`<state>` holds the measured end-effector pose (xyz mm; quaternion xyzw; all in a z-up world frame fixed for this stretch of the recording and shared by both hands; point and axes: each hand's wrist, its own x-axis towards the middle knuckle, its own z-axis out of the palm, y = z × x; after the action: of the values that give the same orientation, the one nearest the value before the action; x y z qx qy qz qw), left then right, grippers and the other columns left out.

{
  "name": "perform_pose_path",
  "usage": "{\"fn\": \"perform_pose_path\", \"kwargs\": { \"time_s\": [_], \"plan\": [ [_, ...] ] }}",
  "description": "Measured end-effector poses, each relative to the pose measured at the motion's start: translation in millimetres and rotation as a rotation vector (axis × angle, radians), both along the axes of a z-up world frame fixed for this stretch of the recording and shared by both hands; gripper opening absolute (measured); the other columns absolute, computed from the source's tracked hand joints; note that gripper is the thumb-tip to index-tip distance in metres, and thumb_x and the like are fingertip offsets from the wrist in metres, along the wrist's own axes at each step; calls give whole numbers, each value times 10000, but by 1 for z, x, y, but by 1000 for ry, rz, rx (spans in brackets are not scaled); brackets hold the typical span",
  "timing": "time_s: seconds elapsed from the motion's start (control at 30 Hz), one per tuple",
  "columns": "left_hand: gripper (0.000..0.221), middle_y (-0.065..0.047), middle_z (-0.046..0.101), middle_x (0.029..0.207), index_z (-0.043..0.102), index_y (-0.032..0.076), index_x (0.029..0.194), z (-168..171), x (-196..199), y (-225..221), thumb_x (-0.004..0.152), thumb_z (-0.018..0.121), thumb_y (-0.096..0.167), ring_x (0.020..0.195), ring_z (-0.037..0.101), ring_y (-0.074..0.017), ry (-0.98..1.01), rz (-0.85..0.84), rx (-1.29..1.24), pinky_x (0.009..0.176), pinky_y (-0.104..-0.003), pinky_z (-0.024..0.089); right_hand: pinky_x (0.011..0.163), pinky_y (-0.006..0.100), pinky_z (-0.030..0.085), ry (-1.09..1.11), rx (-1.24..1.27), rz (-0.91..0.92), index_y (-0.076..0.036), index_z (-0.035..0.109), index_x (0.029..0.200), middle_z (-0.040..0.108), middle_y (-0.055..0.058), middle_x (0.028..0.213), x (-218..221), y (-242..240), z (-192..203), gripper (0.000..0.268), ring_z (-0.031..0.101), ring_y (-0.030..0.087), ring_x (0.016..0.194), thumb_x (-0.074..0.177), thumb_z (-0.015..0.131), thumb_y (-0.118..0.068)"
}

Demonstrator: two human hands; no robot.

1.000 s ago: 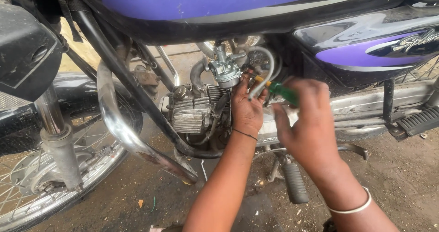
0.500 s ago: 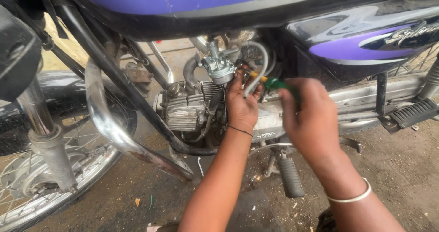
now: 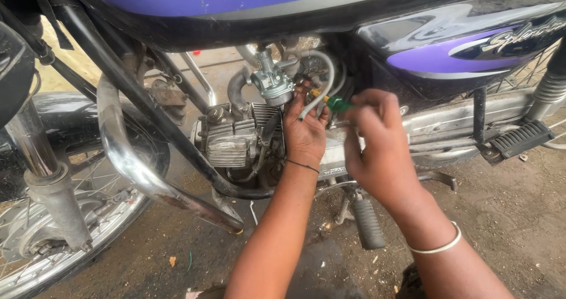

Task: The person works on the carburetor of a Honda motorcycle, using a screwdriver to loosen and tighten fittings on the carburetor assembly. They handle a small gasket-like part in their hands, fit it onto the carburetor, and use a wrench to tighten components before reaching back into the engine area.

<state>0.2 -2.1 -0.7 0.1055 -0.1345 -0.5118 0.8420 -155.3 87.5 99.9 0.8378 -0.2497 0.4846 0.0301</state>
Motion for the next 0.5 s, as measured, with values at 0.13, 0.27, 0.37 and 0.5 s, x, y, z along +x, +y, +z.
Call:
{"fn": "perform_pose_path", "kwargs": {
  "time_s": [0.13,0.27,0.37,0.5],
  "plan": [
    [246,-30,687,1155,657,113,1204,-5,3,-1,1063,529,270,1054,637,-171,-18,-16,-31,838,-324,522,670,351,548,-128,183,-58,125,518,1275,601,220,1080,0,1,3,544,667,284,765,928,773,-208],
    [213,-1,690,1173,642,138,1200,4,1,4,1052,534,247,1060,636,-161,-27,-1,33,826,-330,515,633,370,523,-105,213,-136,50,622,1114,684,174,876,-3,-5,-5,235,683,274,743,1033,723,-146],
    [217,-3,692,1168,645,142,1189,3,0,4,1036,538,251,1059,646,-169,-19,-11,2,831,-341,517,601,340,512,-166,93,-95,47,621,1123,685,166,846,-7,-4,-3,202,663,212,691,1039,701,-118],
    [186,32,691,1192,587,188,1176,6,-1,3,992,578,217,1088,653,-168,-6,-6,11,844,-365,505,492,298,453,-202,268,-171,21,655,1092,703,86,760,-32,-1,11,193,612,127,568,1046,716,-156]
  ]
}}
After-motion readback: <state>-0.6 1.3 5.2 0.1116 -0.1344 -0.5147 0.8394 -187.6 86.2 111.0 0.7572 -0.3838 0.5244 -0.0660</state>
